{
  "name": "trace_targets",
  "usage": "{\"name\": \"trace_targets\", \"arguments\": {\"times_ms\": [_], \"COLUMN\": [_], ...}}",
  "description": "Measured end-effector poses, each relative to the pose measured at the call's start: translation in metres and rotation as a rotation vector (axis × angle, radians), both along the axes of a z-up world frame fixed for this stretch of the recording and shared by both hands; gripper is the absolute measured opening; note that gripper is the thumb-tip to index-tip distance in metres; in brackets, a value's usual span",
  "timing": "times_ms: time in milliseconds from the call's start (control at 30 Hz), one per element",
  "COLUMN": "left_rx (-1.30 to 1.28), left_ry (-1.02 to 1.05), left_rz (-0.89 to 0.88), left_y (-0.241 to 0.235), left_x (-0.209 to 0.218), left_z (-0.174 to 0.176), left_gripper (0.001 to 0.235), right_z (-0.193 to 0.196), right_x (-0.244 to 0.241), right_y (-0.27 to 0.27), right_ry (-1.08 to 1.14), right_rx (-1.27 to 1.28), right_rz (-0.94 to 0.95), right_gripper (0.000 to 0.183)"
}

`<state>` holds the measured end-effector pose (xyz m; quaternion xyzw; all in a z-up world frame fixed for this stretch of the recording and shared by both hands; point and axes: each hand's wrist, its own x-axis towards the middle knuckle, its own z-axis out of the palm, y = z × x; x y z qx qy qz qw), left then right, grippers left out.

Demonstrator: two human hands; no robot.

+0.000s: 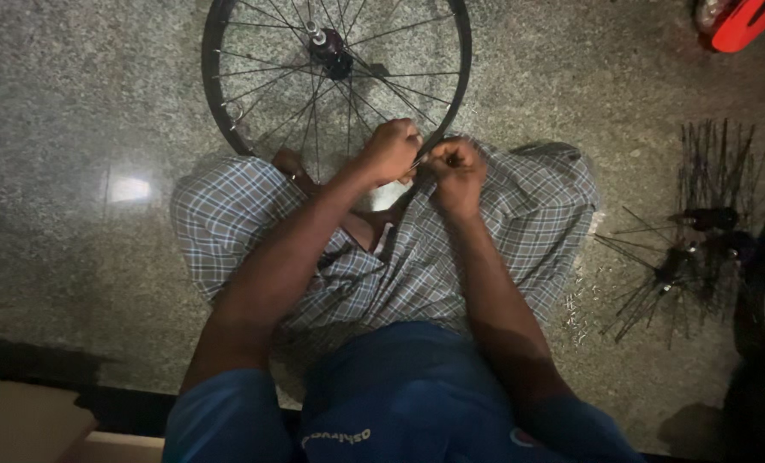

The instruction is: The person sits on the floor and installs spokes into a bicycle wheel rim and hub. They insert the spoke ends into the hub flange and thread the nipples onto the spoke ends at the rim. The person works methodically around the wheel, handling individual spokes and nipples by hand.

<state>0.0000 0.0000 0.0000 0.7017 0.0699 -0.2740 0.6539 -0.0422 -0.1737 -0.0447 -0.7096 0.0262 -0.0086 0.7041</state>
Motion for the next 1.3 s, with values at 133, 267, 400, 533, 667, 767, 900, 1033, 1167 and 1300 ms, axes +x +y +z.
{"name": "trace_targets", "arguments": {"times_ms": [133, 267, 400, 533, 667, 767, 900, 1033, 1167, 1300], "left_rx": [-0.008, -0.018, -0.139, 0.114, 0.478, 0.160, 0.086, 0.648, 0.098, 0.580], "left_ry": [0.024, -0.002, 0.091, -0.151, -0.674, -0.368, -0.305, -0.892, -0.300, -0.969], "left_rz": [-0.021, -0.047, -0.084, -0.121, -0.165, -0.215, -0.254, -0.370, -0.294, -0.476], "left_y": [0.004, 0.008, 0.012, 0.003, 0.001, 0.017, 0.019, 0.018, 0.023, 0.024], "left_x": [-0.001, 0.000, 0.002, -0.005, -0.001, 0.004, 0.005, 0.008, 0.012, 0.013], "left_z": [0.011, 0.016, 0.001, -0.031, -0.054, -0.059, -0.053, -0.050, -0.058, -0.063], "left_gripper": [0.020, 0.020, 0.016, 0.021, 0.028, 0.022, 0.018, 0.021, 0.029, 0.031], "right_z": [-0.001, 0.007, 0.014, 0.011, 0.002, -0.008, -0.016, -0.017, -0.012, -0.006], "right_x": [0.002, 0.003, 0.010, 0.014, 0.011, 0.008, 0.009, 0.010, 0.006, 0.006], "right_y": [-0.001, 0.002, -0.004, -0.011, -0.014, -0.014, -0.012, -0.010, -0.009, -0.004], "right_ry": [-0.026, -0.145, 0.170, 0.210, 0.103, 0.122, 0.136, 0.103, 0.077, 0.166], "right_rx": [-0.048, -0.035, 0.001, 0.216, 0.118, 0.138, 0.168, 0.139, 0.207, 0.196], "right_rz": [0.064, 0.015, 0.021, 0.188, 0.205, 0.153, 0.137, 0.143, 0.167, 0.144], "right_gripper": [0.020, 0.024, 0.031, 0.020, 0.020, 0.018, 0.017, 0.016, 0.017, 0.018]}}
